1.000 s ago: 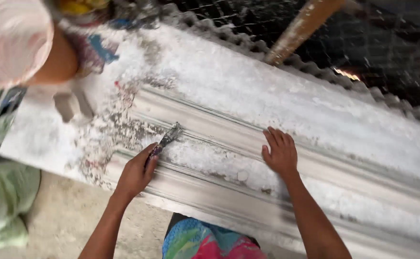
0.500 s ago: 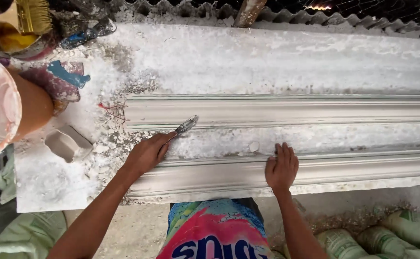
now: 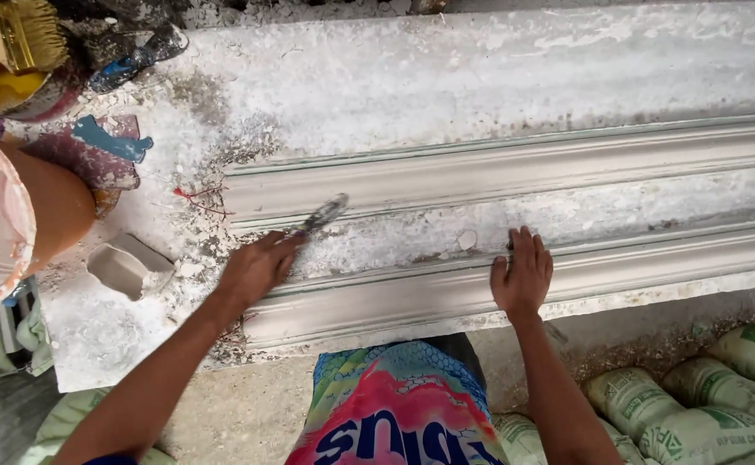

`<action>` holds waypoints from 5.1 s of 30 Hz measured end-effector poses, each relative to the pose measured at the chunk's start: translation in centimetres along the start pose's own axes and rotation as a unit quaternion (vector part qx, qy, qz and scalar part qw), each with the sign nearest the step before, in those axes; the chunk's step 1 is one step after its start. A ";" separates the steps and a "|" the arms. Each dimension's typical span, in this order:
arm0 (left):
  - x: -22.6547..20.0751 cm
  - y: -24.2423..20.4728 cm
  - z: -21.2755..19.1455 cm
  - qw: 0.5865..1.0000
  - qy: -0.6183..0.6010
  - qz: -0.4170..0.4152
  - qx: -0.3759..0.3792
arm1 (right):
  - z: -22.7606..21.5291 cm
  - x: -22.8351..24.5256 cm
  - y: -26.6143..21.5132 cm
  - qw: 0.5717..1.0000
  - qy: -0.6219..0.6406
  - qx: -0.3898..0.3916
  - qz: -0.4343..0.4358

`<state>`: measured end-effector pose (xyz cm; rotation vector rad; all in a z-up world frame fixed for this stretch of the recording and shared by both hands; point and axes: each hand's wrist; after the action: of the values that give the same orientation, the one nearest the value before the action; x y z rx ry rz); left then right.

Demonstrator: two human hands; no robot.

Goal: The person uses a small metal scraper to remove dried white residue from the surface and grooves of long white molded plaster strips. They repeatedly scrape along the length of the strips, occasionally lifting and repositioning them to access different areas.

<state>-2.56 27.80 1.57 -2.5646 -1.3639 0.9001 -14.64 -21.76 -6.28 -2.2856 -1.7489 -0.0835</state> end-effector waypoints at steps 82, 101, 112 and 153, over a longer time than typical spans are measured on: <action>-30.1 23.5 8.3 0.999 0.027 -0.044 -0.011 | -9.7 -39.0 12.7 0.997 0.068 -0.045 -0.002; -34.2 28.6 11.5 0.994 0.014 -0.059 0.092 | -12.1 -36.0 12.9 0.990 0.004 0.112 0.086; -37.3 31.7 11.8 0.998 0.006 -0.012 0.061 | -11.4 -36.9 12.8 0.992 0.026 0.092 0.080; -71.3 58.3 22.8 0.996 0.075 -0.043 0.016 | -18.1 -82.1 22.1 0.993 -0.020 -0.113 -0.009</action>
<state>-2.94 -66.79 -5.25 -2.4723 -1.3927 0.6953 -13.93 -108.59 -9.21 -2.4433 -1.8661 -0.2534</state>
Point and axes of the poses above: each hand's wrist, its own y-axis towards the middle knuckle, its own z-axis out of the palm, x = y × z, and after that the axes turned 14 degrees about x, right-handed
